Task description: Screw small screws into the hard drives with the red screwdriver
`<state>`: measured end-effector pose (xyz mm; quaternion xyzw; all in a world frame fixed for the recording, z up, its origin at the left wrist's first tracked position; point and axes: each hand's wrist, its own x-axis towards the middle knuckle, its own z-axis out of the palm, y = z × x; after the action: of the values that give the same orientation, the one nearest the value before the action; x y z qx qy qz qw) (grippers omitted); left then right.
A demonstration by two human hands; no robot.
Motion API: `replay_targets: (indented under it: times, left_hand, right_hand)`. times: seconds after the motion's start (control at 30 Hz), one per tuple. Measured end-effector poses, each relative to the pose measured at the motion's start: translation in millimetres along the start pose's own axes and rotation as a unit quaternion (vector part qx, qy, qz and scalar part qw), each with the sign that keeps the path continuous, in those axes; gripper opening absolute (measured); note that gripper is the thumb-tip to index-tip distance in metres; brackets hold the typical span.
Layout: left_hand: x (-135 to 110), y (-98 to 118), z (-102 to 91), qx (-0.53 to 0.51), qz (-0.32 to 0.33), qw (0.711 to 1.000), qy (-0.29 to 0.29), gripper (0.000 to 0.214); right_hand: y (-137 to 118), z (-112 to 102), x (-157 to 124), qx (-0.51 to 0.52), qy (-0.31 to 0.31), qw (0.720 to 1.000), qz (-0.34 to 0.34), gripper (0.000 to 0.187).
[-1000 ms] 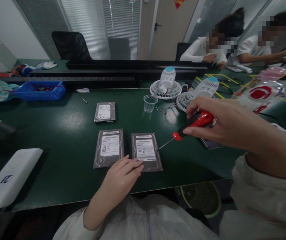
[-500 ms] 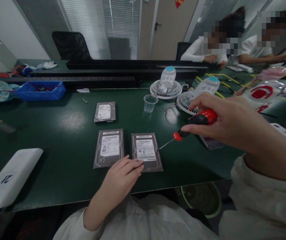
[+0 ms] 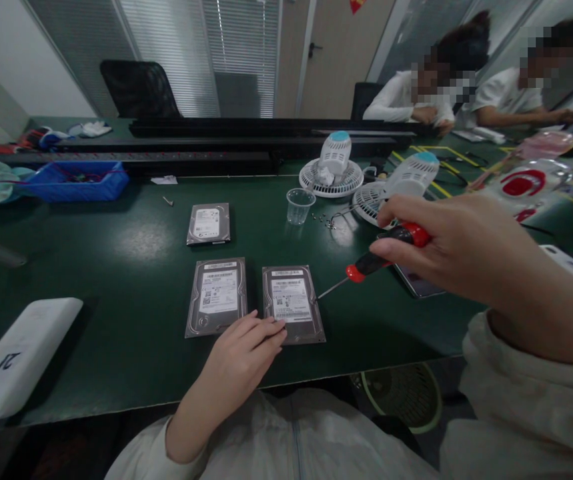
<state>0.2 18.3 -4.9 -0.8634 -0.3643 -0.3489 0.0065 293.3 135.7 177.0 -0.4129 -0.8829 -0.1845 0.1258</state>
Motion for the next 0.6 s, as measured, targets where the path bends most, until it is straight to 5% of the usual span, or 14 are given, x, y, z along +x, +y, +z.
replay_targets:
  times: [0.13,0.3,0.6]
  left_hand:
    - [0.2,0.0,-0.1,0.003,0.001,1.0,-0.001,0.021]
    - [-1.2,-1.7,0.0,-0.002,0.003,1.0,-0.011,0.022]
    - [-1.6,-1.3,0.0,-0.005,0.001,1.0,-0.007,0.022]
  right_hand:
    - [5.1,-4.1,-1.7,0.124,-0.021,0.991,-0.051,0.038]
    - [7.8,-7.2,-2.2,0.223,-0.031,0.971,-0.077,0.032]
    - [4.0,-1.2,5.2,0.154,-0.006,0.987,-0.041,0.029]
